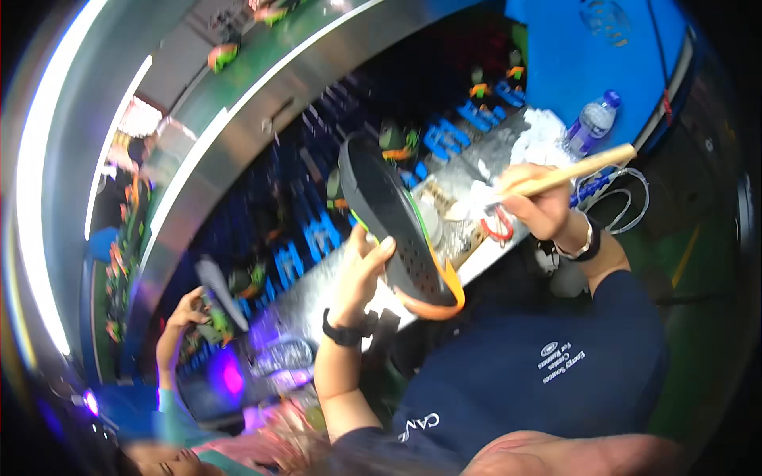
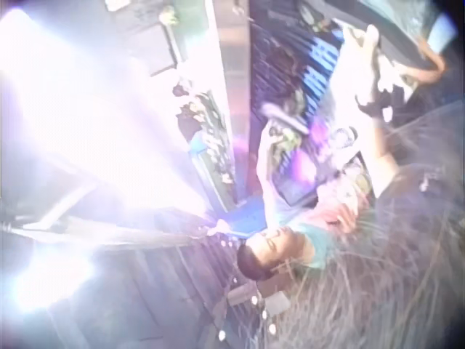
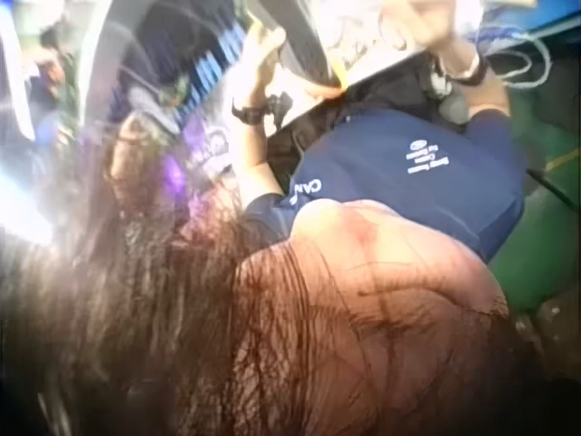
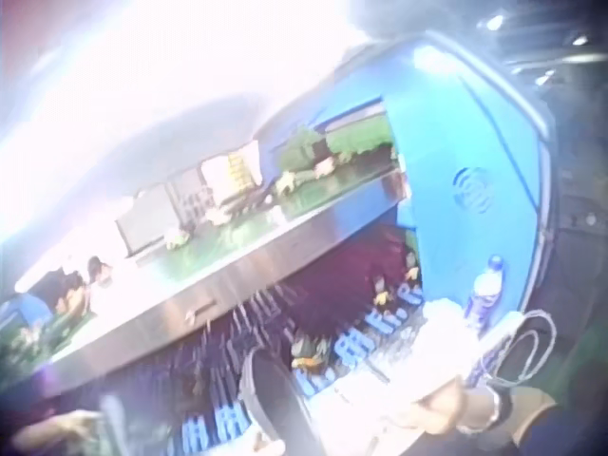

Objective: Apply adhesive to the edges and surfaces of shoe soles using a brush.

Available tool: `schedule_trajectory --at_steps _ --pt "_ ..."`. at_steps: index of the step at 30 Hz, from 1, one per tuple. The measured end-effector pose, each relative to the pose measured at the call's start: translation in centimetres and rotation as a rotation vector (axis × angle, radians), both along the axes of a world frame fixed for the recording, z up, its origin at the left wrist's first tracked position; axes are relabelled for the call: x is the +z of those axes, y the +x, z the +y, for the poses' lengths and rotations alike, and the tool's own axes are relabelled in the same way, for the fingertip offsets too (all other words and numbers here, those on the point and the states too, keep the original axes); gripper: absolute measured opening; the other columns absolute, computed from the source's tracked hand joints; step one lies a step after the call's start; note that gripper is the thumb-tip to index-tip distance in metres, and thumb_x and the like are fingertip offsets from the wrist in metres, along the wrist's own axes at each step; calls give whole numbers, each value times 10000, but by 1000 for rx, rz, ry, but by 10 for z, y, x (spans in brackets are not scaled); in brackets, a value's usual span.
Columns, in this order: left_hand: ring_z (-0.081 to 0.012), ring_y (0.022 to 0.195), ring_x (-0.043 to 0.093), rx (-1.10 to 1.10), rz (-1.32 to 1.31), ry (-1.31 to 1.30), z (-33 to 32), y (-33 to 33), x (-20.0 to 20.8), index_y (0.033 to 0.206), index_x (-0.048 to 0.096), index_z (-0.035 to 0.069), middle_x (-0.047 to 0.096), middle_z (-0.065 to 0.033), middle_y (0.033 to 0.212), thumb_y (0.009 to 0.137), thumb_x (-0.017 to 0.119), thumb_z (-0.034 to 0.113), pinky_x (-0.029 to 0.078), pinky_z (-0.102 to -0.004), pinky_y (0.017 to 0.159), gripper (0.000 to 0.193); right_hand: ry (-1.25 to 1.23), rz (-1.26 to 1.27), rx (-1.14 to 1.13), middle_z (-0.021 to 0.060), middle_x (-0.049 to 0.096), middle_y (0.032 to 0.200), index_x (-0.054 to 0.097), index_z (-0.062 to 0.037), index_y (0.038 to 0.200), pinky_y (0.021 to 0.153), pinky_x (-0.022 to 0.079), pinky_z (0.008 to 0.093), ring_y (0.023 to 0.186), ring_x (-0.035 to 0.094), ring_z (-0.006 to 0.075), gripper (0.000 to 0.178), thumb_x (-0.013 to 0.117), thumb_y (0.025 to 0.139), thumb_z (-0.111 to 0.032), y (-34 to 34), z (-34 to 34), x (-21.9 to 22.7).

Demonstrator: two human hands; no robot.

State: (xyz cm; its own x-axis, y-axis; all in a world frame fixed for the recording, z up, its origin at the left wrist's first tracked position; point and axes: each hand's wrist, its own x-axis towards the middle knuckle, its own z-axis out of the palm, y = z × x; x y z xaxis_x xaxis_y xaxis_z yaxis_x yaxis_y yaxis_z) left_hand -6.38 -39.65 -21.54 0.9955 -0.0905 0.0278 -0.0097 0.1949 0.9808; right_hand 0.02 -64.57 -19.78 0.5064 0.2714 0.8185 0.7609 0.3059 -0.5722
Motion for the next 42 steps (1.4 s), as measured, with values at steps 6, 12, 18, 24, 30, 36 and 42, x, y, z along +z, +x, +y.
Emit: schedule_trajectory --at_steps 6,12,18,24,30,36,42 --pt "-212 874 523 -282 266 -341 -55 69 107 1079 431 -21 526 -128 984 772 472 312 412 -313 788 454 362 227 -495 1 442 546 511 21 823 374 247 154 425 350 24 125 483 789 -95 -16 -116 -10" --pt "-387 954 471 -54 -32 -233 -70 255 223 1193 192 -69 378 -278 1106 813 453 289 428 -450 800 584 330 196 -554 10 430 540 508 20 796 380 260 153 419 356 37 132 500 783 -111 -56 -108 -1" --pt "-246 876 555 -50 -303 278 -43 151 157 1093 377 -26 504 -203 1023 796 523 246 491 -313 680 428 297 333 -563 -2 421 553 503 15 813 387 259 156 425 347 33 115 494 788 -97 -35 -111 -24" --pt "-182 670 574 828 -685 815 156 41 143 989 455 -28 585 -125 769 759 574 126 464 -258 577 301 312 415 -429 -19 386 538 487 0 837 381 229 145 418 314 19 111 449 820 -102 -17 -82 -45" --pt "-319 965 454 1805 -358 1619 349 -37 157 996 444 -84 467 -229 1023 550 702 428 367 -387 829 726 220 477 -331 -27 362 515 477 -16 829 370 209 151 398 294 19 119 447 825 -131 -12 -54 -46" --pt "-307 1115 368 1431 -107 1024 451 -61 162 1165 282 -121 362 -262 1184 487 729 466 255 -353 942 1002 150 482 -327 -27 356 494 471 -21 795 345 199 157 369 294 17 111 459 816 -129 -19 -40 -38" --pt "-261 986 467 1498 -186 1088 412 -22 177 1137 332 -72 492 -177 1047 545 742 326 333 -306 874 823 153 512 -347 -28 368 502 467 -21 789 337 204 150 367 299 13 107 469 814 -125 -23 -28 -38"
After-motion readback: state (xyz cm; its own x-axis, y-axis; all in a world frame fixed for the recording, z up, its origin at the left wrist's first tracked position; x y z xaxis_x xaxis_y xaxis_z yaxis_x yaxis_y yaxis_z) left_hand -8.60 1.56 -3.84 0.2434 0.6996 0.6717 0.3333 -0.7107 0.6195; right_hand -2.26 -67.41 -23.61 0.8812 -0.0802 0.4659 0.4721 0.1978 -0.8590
